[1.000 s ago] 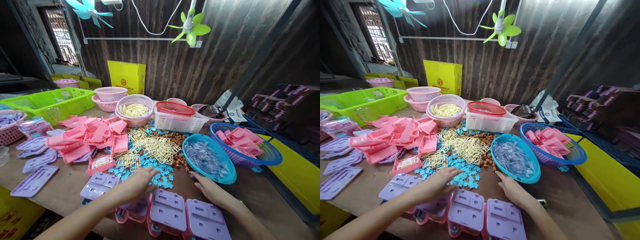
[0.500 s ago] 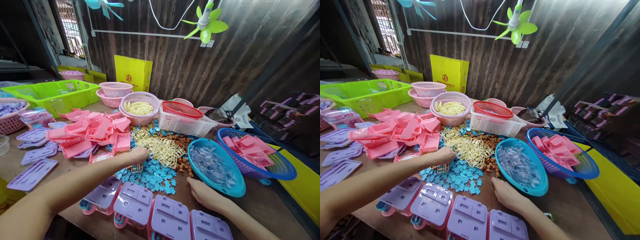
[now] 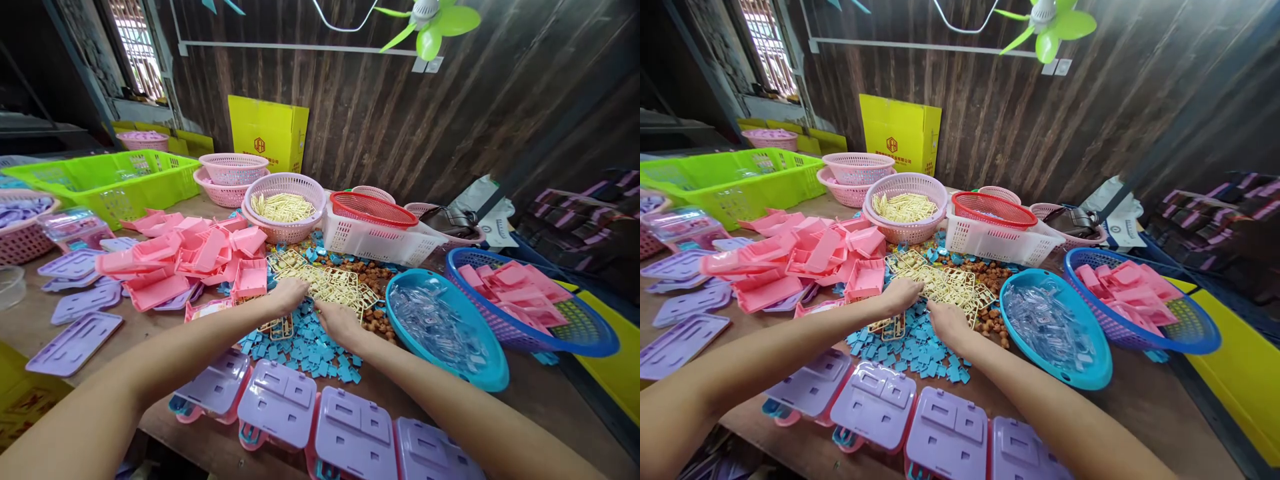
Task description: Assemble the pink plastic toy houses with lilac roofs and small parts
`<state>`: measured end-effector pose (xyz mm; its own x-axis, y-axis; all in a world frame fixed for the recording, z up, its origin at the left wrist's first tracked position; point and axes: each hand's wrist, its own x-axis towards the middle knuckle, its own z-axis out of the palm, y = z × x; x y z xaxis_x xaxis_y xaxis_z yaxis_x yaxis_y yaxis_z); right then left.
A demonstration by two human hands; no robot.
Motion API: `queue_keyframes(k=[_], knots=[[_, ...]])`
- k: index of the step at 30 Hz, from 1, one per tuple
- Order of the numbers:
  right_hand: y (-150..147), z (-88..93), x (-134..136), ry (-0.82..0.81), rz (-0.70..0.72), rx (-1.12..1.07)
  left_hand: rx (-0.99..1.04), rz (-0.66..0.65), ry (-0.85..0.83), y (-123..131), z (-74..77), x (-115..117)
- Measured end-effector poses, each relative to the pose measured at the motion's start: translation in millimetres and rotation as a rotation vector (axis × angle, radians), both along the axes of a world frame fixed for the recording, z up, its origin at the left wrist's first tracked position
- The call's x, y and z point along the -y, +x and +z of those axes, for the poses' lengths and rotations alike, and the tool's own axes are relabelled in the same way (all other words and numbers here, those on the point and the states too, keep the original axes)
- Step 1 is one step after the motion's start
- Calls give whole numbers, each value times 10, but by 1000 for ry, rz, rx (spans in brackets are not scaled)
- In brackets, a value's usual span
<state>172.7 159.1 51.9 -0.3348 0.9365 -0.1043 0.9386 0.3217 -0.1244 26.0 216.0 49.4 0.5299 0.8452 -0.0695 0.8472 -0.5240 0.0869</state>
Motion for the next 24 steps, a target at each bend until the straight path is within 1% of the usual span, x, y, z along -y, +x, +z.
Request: queue_keyframes(k=[4, 10, 15, 20, 24], knots=[[-141, -48, -153, 3, -8, 94, -20, 2, 4, -15, -36, 5], [-157, -109, -244, 10, -82, 177, -41, 11, -34, -31, -129, -25], [-164, -111, -285, 15, -85, 175, -25, 20, -53, 27, -145, -52], [-244, -120, -361, 4, -141, 158, -1, 26, -64, 49, -131, -81], [-286, -135, -396, -15, -172, 95, 0, 45, -80, 40, -140, -93]])
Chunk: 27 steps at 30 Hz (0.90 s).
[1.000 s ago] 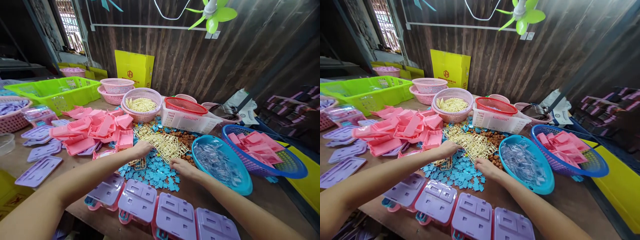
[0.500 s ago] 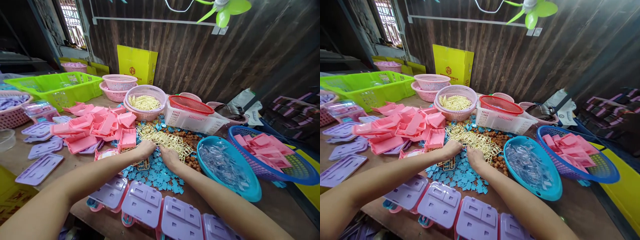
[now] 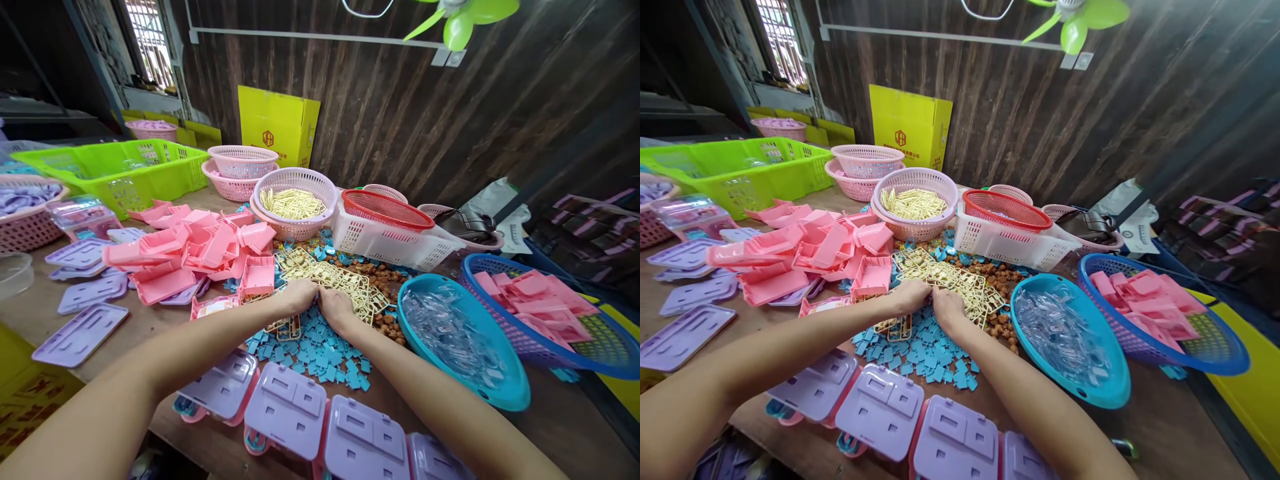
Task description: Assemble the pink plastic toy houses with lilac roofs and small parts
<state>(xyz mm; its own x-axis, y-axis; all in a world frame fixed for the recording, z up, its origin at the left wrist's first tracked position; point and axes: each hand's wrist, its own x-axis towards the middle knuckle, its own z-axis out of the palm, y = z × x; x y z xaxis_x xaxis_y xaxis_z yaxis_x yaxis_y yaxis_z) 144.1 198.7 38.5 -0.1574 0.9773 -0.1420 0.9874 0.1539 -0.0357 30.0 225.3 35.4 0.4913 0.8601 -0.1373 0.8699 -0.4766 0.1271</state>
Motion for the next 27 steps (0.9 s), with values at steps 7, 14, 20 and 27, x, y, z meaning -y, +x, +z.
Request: queue_keyframes(k=[7, 14, 20, 27], knots=[[20, -1, -21, -20, -119, -230, -10, 41, -30, 35, 1, 19], [323, 191, 11, -229, -188, -732, 92, 31, -53, 63, 26, 15], [535, 281, 60, -453, -208, -1076, 270, 109, -123, 9, 97, -9], [303, 212, 214, -644, -178, -1047, 538, 173, -399, -217, 231, 169]])
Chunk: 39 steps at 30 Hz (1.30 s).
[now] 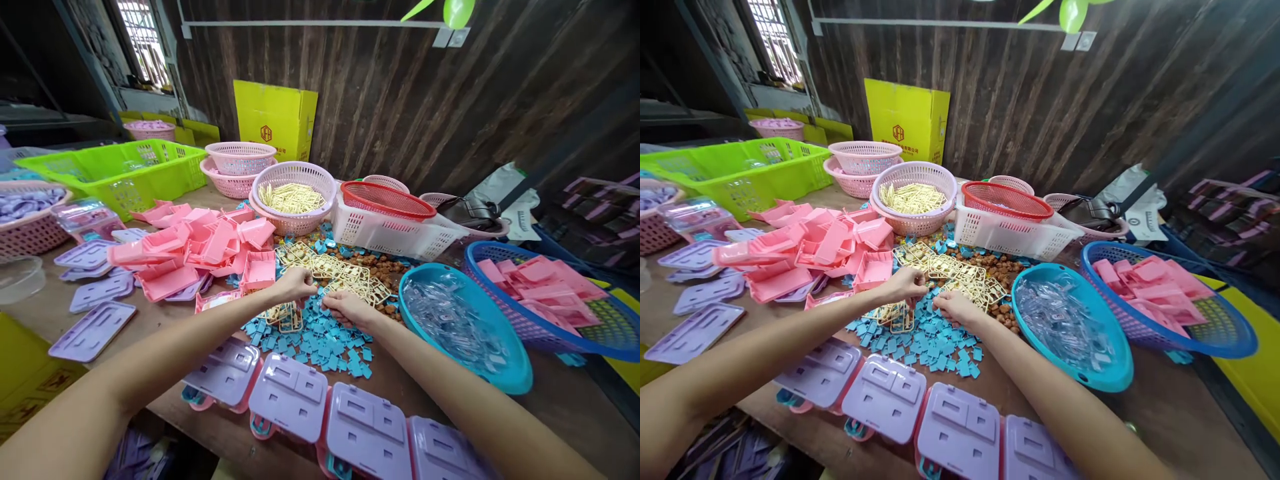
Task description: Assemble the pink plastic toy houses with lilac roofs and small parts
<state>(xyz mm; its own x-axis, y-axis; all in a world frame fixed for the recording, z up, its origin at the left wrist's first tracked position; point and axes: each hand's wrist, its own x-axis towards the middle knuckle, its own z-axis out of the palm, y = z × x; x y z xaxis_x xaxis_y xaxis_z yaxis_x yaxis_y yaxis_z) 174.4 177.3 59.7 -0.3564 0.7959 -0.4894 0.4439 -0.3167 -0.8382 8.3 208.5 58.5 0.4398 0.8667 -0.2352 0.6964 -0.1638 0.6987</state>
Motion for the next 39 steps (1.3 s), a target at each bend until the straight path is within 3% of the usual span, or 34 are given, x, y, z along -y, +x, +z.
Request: queue_keyframes(k=[4, 10, 14, 18, 24, 28, 33, 36, 39], knots=[[125, 168, 159, 3, 51, 23, 67, -59, -141, 63, 108, 228], [687, 259, 629, -28, 185, 213, 15, -431, -337, 681, 59, 572], [1062, 152, 999, 26, 247, 361, -75, -634, -264, 1225, -85, 756], [1397, 0, 1228, 103, 236, 416, -174, -745, -88, 1677, -195, 839], [1703, -166, 1379, 230, 151, 397, -256, -852, 34, 1954, -199, 894], [1768, -263, 1444, 298, 138, 365, -311, -835, 40, 1723, -22, 829], [1872, -395, 1468, 296, 146, 249, -442, -613, 184, 870, 195, 515], [1879, -381, 1441, 307, 127, 213, -580, -433, 321, 335, 218, 342], [1784, -208, 1395, 283, 94, 251, -680, -378, 376, 36, 157, 256]])
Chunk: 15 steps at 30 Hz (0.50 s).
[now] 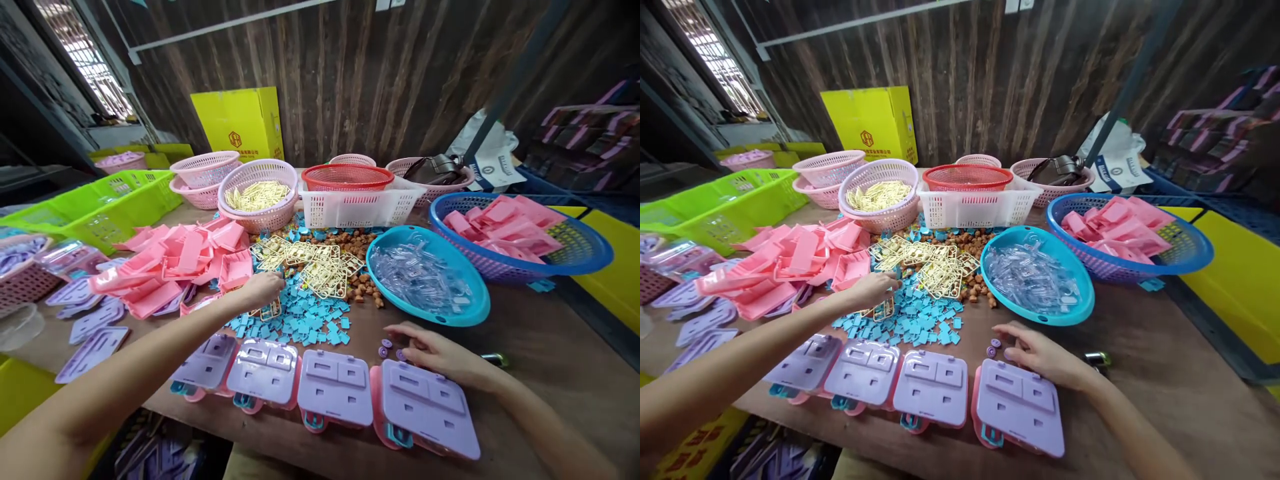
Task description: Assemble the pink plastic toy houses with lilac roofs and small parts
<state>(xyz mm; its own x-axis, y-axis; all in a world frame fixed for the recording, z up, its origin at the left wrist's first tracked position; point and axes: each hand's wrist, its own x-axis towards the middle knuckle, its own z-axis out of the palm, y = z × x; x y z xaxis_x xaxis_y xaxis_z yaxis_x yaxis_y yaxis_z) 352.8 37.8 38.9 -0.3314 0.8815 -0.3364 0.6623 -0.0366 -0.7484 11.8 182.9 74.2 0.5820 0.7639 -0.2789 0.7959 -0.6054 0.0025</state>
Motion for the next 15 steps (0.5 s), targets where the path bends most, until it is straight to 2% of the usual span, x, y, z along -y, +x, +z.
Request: queue_keyframes(k=[4, 6, 9, 15], knots=[[-176, 325, -54, 19, -9, -10, -71, 0, 45, -56, -115, -70], [-231, 432, -55, 64, -23, -26, -94, 7, 58, -31, -148, -120], [-264, 502, -8, 101, -46, -42, -119, 36, 57, 1, -158, -198], [-320, 531, 173, 91, -56, -67, -164, 79, 16, 73, -114, -268]])
